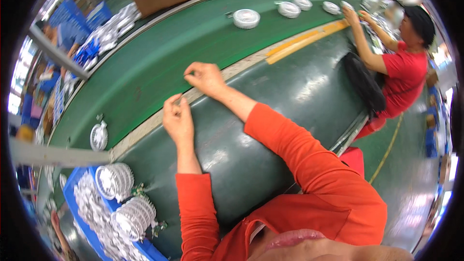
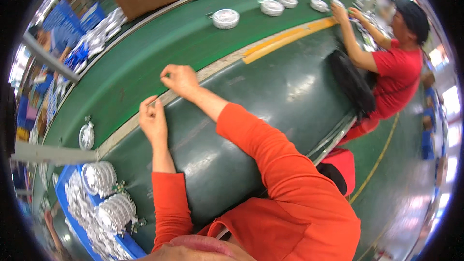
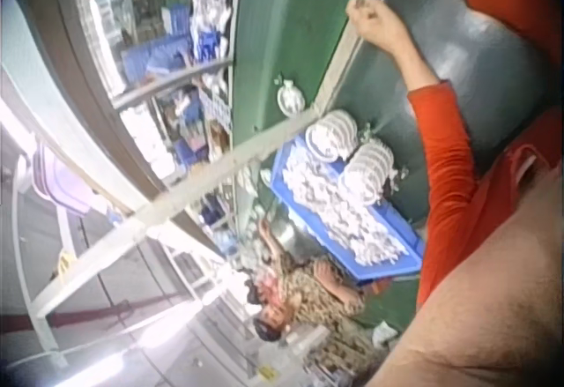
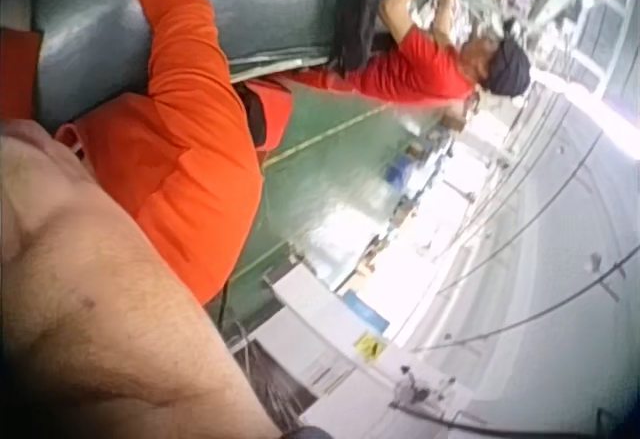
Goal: The person assembles small fans by snapping front and rear covers onto fan housings by hand and placing the assembled units onto the conveyor belt.
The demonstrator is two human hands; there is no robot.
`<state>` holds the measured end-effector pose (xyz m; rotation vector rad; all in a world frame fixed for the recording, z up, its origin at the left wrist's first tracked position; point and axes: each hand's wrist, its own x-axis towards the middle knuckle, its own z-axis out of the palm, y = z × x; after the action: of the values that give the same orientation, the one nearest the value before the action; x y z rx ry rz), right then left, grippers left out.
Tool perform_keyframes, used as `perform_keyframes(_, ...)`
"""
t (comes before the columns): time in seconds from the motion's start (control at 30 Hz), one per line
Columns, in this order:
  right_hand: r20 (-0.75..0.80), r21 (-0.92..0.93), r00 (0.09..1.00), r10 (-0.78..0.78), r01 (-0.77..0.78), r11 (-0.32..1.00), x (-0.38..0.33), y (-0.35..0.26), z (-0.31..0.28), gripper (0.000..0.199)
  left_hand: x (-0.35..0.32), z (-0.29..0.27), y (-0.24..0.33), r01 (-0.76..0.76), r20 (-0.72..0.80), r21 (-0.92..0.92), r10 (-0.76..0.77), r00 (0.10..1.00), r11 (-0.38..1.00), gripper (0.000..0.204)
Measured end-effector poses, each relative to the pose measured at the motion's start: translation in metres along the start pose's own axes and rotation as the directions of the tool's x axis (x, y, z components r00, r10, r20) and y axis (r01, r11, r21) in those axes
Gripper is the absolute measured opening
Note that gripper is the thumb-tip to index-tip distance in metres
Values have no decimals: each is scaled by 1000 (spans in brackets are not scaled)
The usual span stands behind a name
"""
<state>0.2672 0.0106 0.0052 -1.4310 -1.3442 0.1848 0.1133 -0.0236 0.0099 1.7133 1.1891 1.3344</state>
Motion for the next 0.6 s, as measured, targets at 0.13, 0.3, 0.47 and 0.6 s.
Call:
perform_keyframes(0.13, 19, 2, 999, 33, -33, 999, 0, -6, 9, 11, 2, -7, -3, 14, 6, -45, -14, 1000, 999, 17)
perform_keyframes(0.3, 75, -52, 988, 135, -132, 990, 2, -9, -6, 10, 2, 2, -1, -3, 8, -48, 3, 1000, 999, 21)
perform_keyframes(0.47, -5, -1, 1000, 27, -27, 1000, 2, -8, 0, 10, 2, 0, -6, -31, 23, -27, 32, 999, 999, 21)
perform_keyframes(0.6, 37, -3, 998, 52, -52, 999, 0, -9, 0, 9, 2, -1, -10, -39, 39, 20, 38, 999, 999, 21)
